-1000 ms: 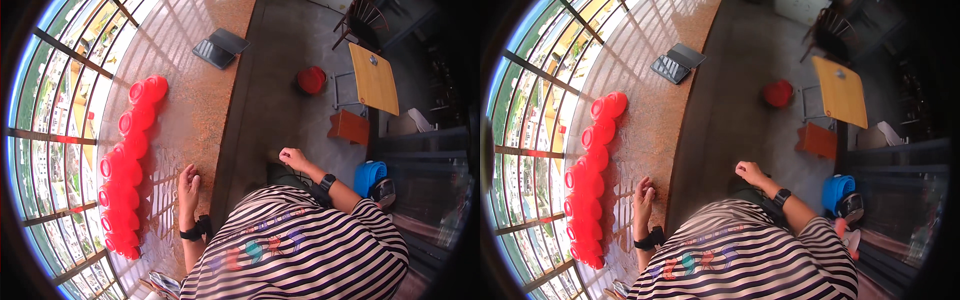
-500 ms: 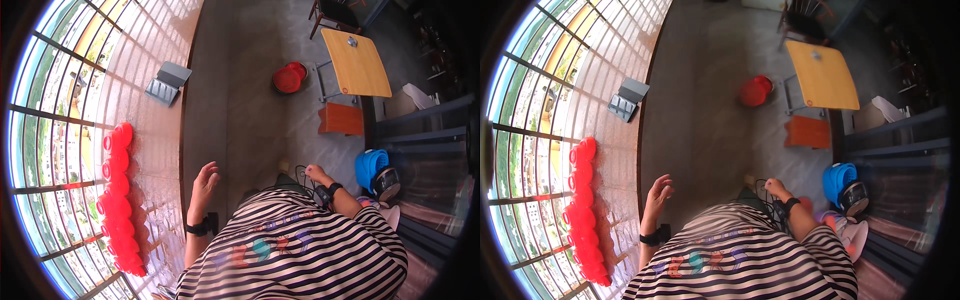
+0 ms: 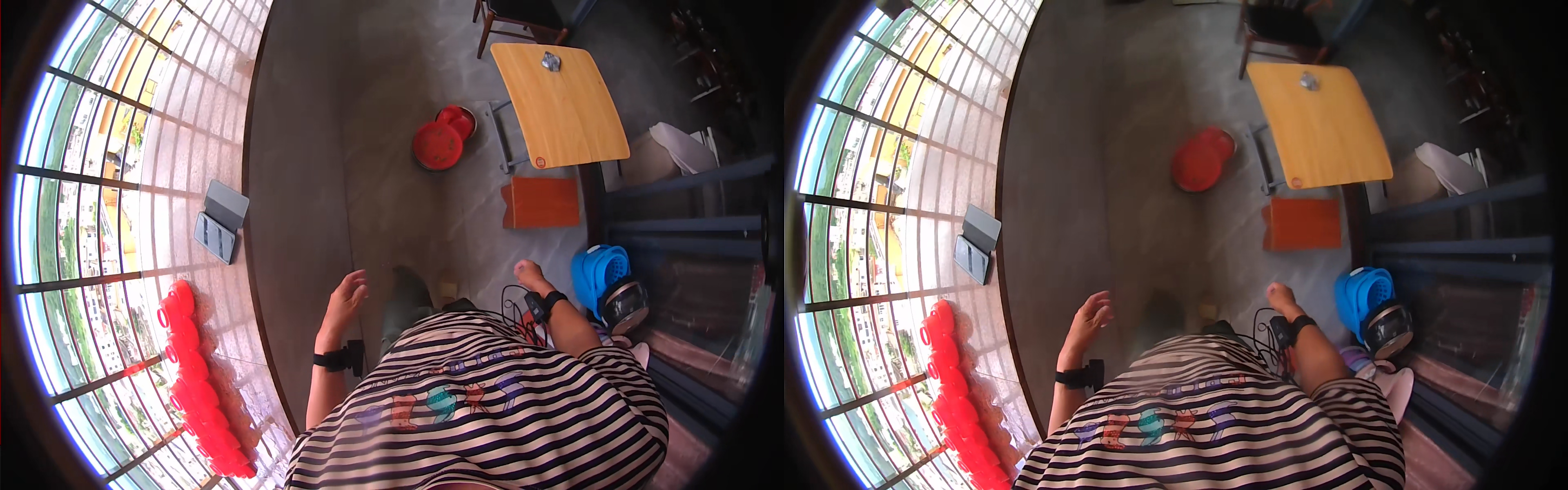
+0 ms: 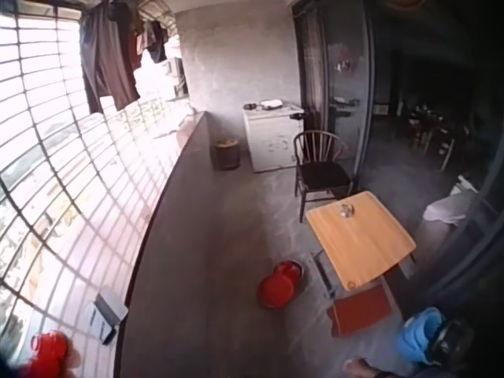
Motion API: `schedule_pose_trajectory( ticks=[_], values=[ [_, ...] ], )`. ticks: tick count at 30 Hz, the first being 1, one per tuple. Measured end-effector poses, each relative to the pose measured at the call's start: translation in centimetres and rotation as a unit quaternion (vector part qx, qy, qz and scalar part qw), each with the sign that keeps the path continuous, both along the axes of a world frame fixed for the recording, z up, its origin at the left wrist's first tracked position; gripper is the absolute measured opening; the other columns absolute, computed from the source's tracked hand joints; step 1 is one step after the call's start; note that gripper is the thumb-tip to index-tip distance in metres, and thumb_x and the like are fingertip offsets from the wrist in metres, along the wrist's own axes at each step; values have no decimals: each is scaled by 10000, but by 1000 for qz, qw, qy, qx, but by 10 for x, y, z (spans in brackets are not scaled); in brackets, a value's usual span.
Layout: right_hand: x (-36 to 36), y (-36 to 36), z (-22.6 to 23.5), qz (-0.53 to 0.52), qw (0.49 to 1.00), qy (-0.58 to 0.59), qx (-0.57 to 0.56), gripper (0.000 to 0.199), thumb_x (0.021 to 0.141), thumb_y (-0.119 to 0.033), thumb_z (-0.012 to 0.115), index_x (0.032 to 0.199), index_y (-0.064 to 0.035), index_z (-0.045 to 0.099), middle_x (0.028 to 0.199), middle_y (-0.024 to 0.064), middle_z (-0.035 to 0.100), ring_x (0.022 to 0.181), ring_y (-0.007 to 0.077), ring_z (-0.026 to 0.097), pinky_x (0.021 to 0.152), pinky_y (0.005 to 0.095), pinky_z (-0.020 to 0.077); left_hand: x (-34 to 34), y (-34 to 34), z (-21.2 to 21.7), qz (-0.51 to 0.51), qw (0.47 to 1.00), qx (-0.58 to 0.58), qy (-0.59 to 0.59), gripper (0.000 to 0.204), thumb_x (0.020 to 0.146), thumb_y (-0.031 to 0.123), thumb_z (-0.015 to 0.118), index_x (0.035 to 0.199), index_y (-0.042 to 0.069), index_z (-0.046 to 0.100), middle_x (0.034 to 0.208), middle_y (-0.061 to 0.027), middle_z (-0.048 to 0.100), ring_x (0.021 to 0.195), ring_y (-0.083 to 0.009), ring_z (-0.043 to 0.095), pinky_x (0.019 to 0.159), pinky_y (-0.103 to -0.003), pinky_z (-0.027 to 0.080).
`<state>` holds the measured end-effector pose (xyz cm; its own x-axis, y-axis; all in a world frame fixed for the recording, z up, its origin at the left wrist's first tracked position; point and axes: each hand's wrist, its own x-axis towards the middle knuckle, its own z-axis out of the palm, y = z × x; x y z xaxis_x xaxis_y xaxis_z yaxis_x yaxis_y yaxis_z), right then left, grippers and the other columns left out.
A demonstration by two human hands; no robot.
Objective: Washing red plastic bowls and stainless steel basins in a sink and stacking them on a counter.
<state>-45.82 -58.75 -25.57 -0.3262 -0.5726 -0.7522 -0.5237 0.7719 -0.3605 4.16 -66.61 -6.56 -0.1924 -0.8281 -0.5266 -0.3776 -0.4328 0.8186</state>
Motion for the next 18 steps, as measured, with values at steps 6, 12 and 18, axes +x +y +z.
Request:
schedule_pose_trajectory(
  ticks=[6, 12, 18],
  values=[
    [35, -79, -12, 62, 996, -30, -56, 205, 787, -246, 620, 931, -107, 665, 866, 126, 682, 841, 295, 654, 778, 380, 512, 2, -106, -54, 10, 998, 54, 7, 366, 936, 165, 555, 1287, 71, 517, 1059, -103, 646, 885, -159, 635, 749, -293, 527],
    [34, -165, -5, -50, 990, -55, -121, 180, 798, -200, 614, 940, -96, 651, 841, 127, 677, 811, 286, 657, 742, 369, 517, -1, -218, -97, -70, 996, 41, -42, 356, 926, 156, 552, 1273, 84, 522, 1047, -126, 658, 894, -204, 656, 740, -318, 534],
    [19, -244, -18, -146, 985, -76, -47, 145, 808, -183, 613, 921, -95, 639, 846, 138, 672, 817, 293, 658, 743, 377, 518, -22, -307, -93, -158, 976, -58, -136, 327, 944, 126, 546, 1262, 53, 517, 1056, -114, 651, 816, -158, 640, 665, -275, 512]
  ],
)
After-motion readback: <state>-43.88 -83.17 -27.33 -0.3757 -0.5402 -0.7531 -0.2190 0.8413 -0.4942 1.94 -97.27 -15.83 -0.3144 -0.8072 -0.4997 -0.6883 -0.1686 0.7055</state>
